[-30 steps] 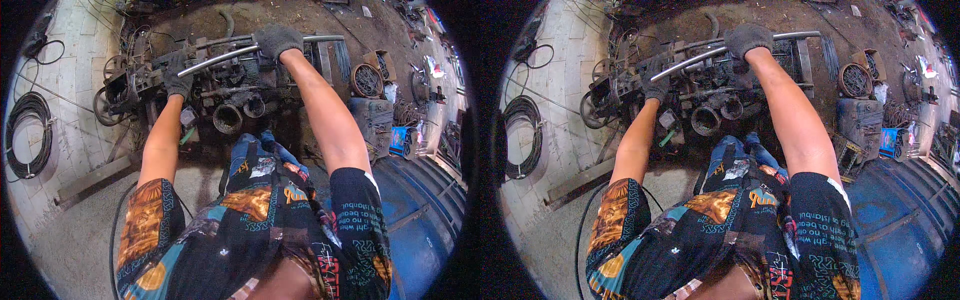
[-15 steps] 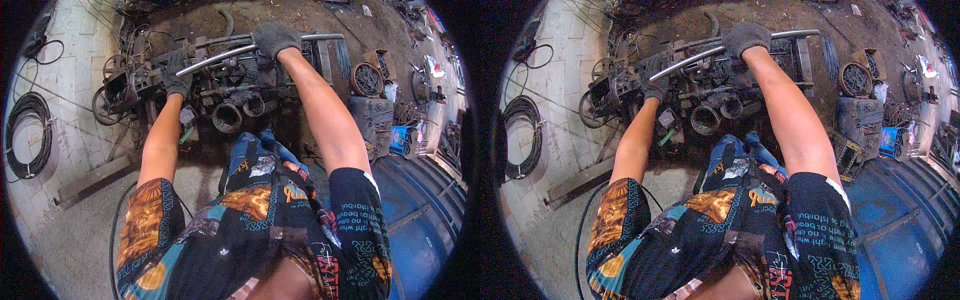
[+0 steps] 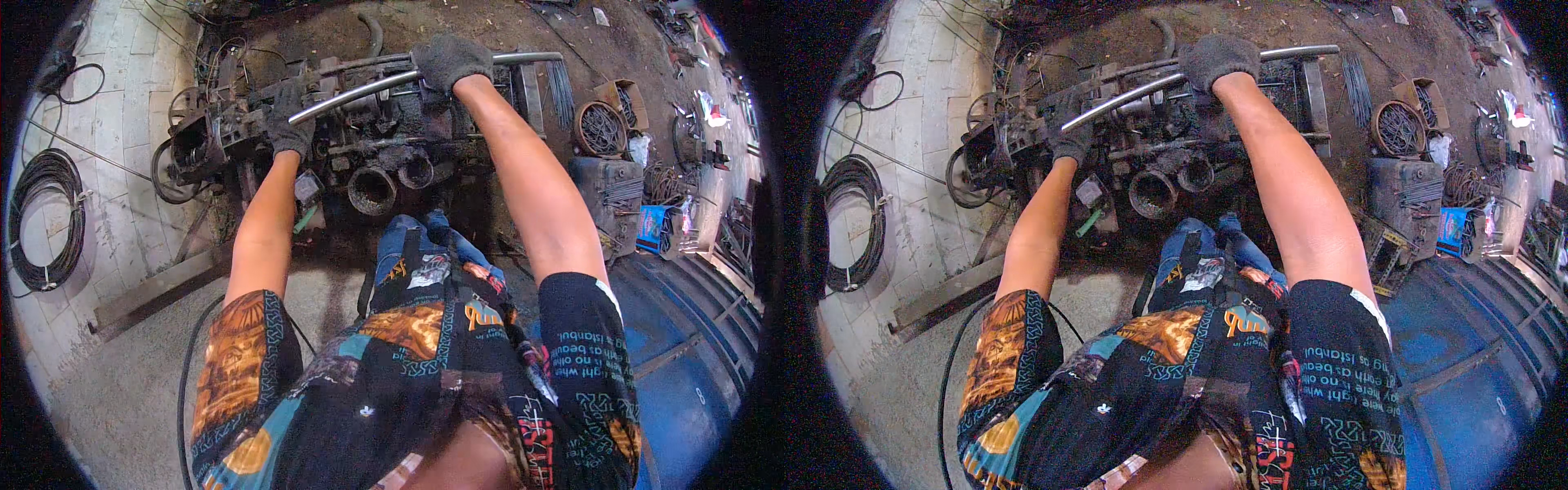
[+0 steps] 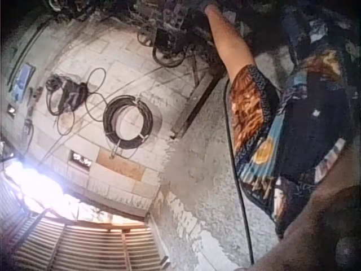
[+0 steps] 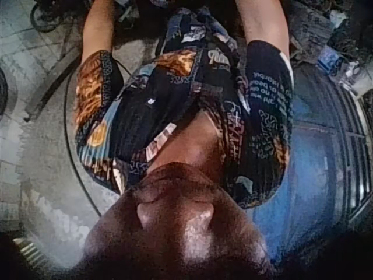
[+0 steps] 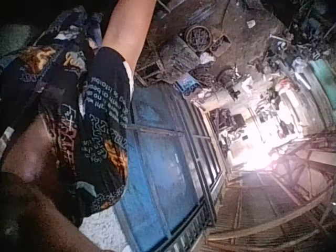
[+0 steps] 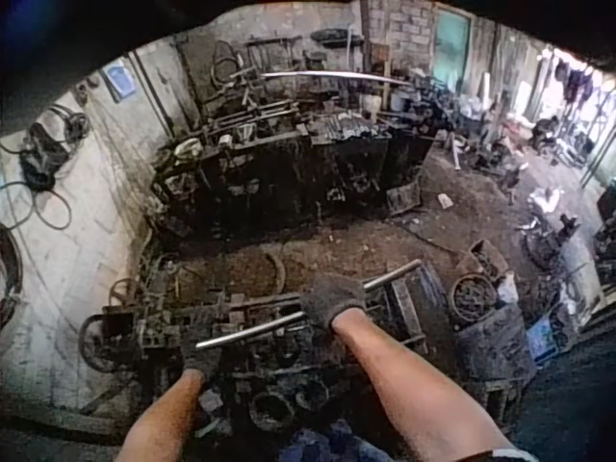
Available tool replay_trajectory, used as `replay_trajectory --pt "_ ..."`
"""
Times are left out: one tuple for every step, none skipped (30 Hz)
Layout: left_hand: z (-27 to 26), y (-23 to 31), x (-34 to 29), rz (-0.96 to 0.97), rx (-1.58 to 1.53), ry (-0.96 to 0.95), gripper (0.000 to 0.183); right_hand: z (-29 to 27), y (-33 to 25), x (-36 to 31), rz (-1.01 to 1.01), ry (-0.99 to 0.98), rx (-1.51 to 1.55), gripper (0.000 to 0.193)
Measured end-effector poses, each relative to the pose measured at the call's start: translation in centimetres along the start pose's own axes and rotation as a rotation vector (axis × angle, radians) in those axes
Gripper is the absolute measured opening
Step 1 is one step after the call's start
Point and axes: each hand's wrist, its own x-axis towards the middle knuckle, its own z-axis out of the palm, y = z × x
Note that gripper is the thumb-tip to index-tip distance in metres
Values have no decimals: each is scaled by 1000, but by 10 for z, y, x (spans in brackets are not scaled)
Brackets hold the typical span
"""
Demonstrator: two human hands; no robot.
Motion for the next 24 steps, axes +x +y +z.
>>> replay_trajectory --pt "2 3 -4 38 54 91 60 1 1 1 33 -2 13 46" --pt "2 6 -4 77 106 182 60 3 3 2 69 -3 27 46" --pt "13 -8 -7 64 117 182 60 1 -3 2 53 -3 31 46" --pt "27 -25 -9 104 -12 216 59 0 -8 1 29 5 44 45" --pt "28 -24 -5 163 -156 248 59 2 -4 2 30 16 52 45" --pt "30 -23 -3 168 -159 249 59 7 1 5 35 17 51 45" --pt "31 -21 -2 150 -140 234 58 13 5 9 7 47 34 45" --pt "26 -12 2 139 -126 215 58 20 12 12 -12 75 14 44" --pt "18 -7 0 114 -105 197 57 19 9 11 -16 71 14 44" --pt "9 -3 -1 88 -83 178 57 17 7 10 -7 43 9 44" --pt "-1 -2 -3 61 -58 162 56 14 3 8 -3 19 5 44" --pt "-8 3 0 68 -60 163 56 18 9 11 5 21 5 44" --pt "-16 8 3 59 -121 155 55 21 14 15 -22 27 -11 44" --pt "-19 9 2 39 -177 143 54 19 10 15 -60 28 -26 44" --pt "-22 11 -1 37 -175 140 54 18 8 13 -63 25 -24 44" --pt "-24 14 -4 31 -74 159 53 16 6 10 -32 19 -9 43" --pt "-25 15 -5 27 27 180 52 12 4 7 0 16 4 43" --pt "-25 14 -5 28 27 180 52 13 4 8 1 17 5 43" --pt "-25 14 -3 30 2 175 52 14 4 9 6 41 12 43" --pt "-23 12 -2 31 -22 171 52 16 4 10 11 65 19 43" --pt "-21 10 0 33 -46 166 51 17 4 11 12 66 20 43" --pt "-20 8 2 35 -71 161 51 18 4 12 13 66 28 44" --pt "-17 7 2 35 -96 155 51 18 4 12 13 63 37 45" --pt "-15 5 3 35 -120 149 51 17 4 11 12 63 36 45"
